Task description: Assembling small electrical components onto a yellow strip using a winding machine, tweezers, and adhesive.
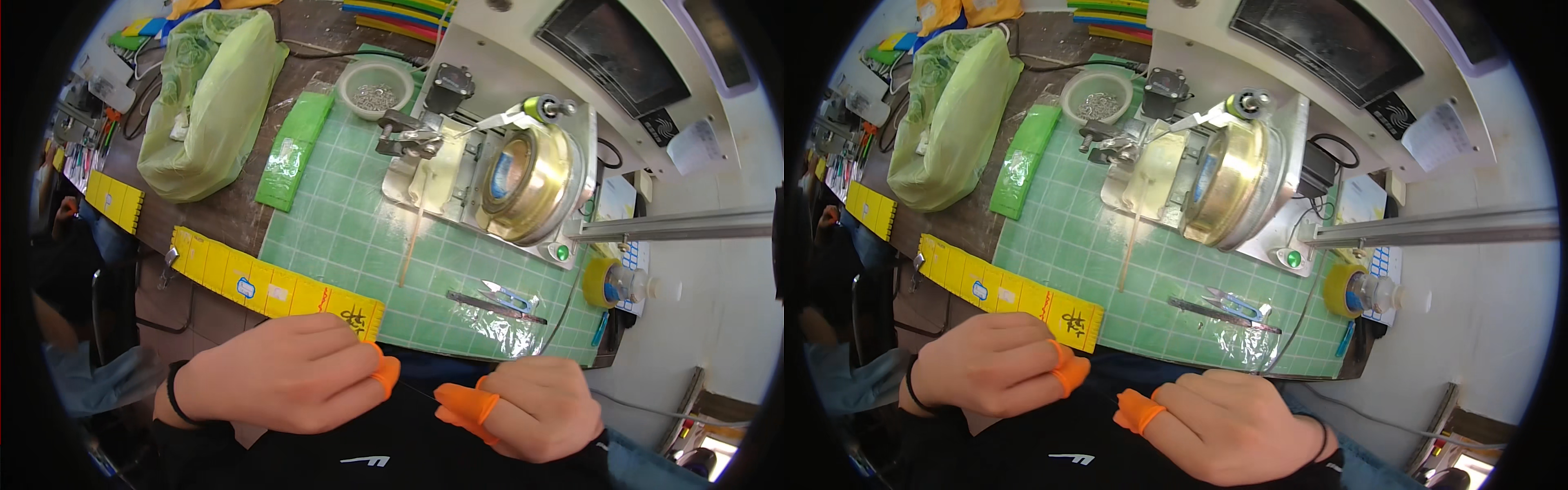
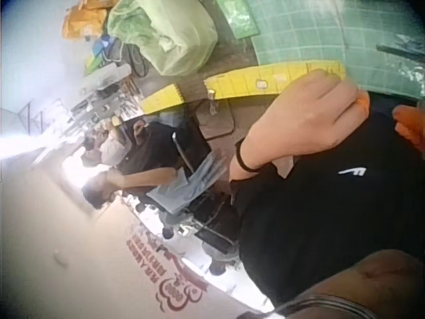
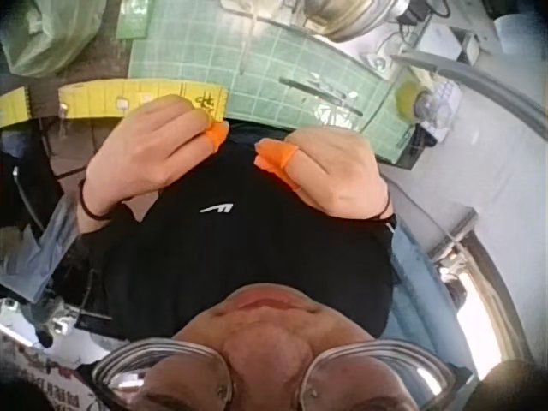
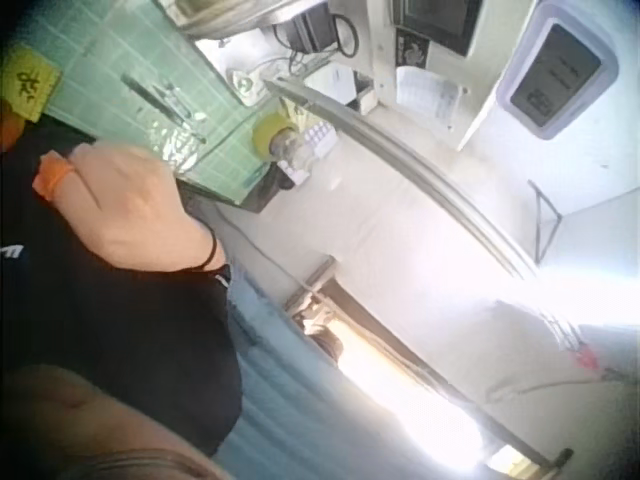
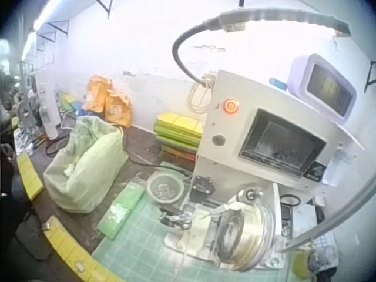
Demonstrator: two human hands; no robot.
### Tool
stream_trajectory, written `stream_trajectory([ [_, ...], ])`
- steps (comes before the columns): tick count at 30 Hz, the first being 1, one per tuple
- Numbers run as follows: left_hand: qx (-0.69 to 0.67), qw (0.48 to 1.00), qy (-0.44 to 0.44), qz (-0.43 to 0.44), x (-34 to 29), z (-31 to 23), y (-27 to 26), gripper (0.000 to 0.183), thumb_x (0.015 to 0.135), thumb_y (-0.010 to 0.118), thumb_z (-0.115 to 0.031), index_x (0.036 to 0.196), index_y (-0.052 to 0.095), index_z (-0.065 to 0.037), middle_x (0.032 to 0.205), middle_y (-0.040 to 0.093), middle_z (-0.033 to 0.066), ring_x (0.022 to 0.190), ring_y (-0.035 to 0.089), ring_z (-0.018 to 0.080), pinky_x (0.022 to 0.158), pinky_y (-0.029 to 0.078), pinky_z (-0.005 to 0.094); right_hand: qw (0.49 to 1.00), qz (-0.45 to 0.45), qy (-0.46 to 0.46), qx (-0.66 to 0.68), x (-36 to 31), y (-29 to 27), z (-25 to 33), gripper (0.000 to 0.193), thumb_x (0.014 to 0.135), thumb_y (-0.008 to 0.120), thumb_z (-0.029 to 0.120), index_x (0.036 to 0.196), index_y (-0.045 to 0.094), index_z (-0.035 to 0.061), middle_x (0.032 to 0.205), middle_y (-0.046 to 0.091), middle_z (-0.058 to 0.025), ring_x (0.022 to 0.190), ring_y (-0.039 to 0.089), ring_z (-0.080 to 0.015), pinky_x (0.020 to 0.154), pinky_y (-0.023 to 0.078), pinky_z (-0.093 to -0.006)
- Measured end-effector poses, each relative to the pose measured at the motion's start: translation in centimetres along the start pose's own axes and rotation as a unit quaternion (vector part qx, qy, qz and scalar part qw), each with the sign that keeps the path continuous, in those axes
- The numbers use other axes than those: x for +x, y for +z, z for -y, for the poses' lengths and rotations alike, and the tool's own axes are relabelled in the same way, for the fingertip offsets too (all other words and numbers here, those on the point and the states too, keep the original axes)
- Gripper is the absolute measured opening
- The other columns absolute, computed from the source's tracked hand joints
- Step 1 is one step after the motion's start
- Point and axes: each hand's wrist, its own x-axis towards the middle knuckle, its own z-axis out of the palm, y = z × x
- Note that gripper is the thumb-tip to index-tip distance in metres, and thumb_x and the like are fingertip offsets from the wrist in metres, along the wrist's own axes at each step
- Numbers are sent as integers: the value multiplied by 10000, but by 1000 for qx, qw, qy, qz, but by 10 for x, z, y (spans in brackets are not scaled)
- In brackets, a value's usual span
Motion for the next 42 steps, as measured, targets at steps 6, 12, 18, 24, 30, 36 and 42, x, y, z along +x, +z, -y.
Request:
stream_trajectory([
  [6,14,991,-75,-113,-14,14,-26,260,689,731,-95,930,744,2,799,637,80,654,647,239,554,502,333,987,-126,77,-58,14,-3,-12,317,711,895,203,971,769,74,677,570,-17,560,554,-175,481,383,-303],
  [12,65,976,-105,-178,-10,27,-34,277,648,728,-103,897,736,18,783,641,96,641,642,244,531,494,325,933,-224,184,-212,-16,-64,-4,296,660,878,272,871,809,75,626,551,-6,527,500,-166,507,334,-322],
  [18,54,990,-105,-83,-12,45,-13,275,709,707,-94,970,722,-10,849,637,90,711,647,249,596,510,346,975,-37,212,-57,-9,-20,-32,225,724,853,182,900,784,60,620,555,-57,521,545,-195,472,354,-328],
  [24,4,995,-83,-51,-11,55,-10,289,813,658,-104,1093,641,-34,992,622,91,821,653,256,707,526,363,914,-130,383,25,-21,-8,-49,63,819,745,-52,876,745,-26,719,698,-93,578,662,-129,507,469,-252],
  [30,42,994,-100,14,-5,46,-7,284,862,628,-95,1139,599,-37,1016,633,104,845,662,253,717,539,372,914,-72,373,141,-32,-3,-64,36,870,727,-38,844,716,-61,720,653,-90,564,612,-120,519,456,-233],
  [36,101,974,-167,-114,2,50,-49,320,791,758,-90,1105,714,-48,1080,673,119,921,682,298,756,560,388,908,-167,381,-40,-12,-6,-97,69,869,730,41,884,712,-24,647,634,-81,552,570,-142,537,419,-287],
  [42,136,958,-117,-223,59,75,-79,358,718,809,-11,1067,740,-48,1192,653,138,1001,657,332,828,543,397,892,-278,289,209,14,8,-143,88,875,713,-22,958,732,-47,884,748,-52,758,658,-114,703,515,-263],
])
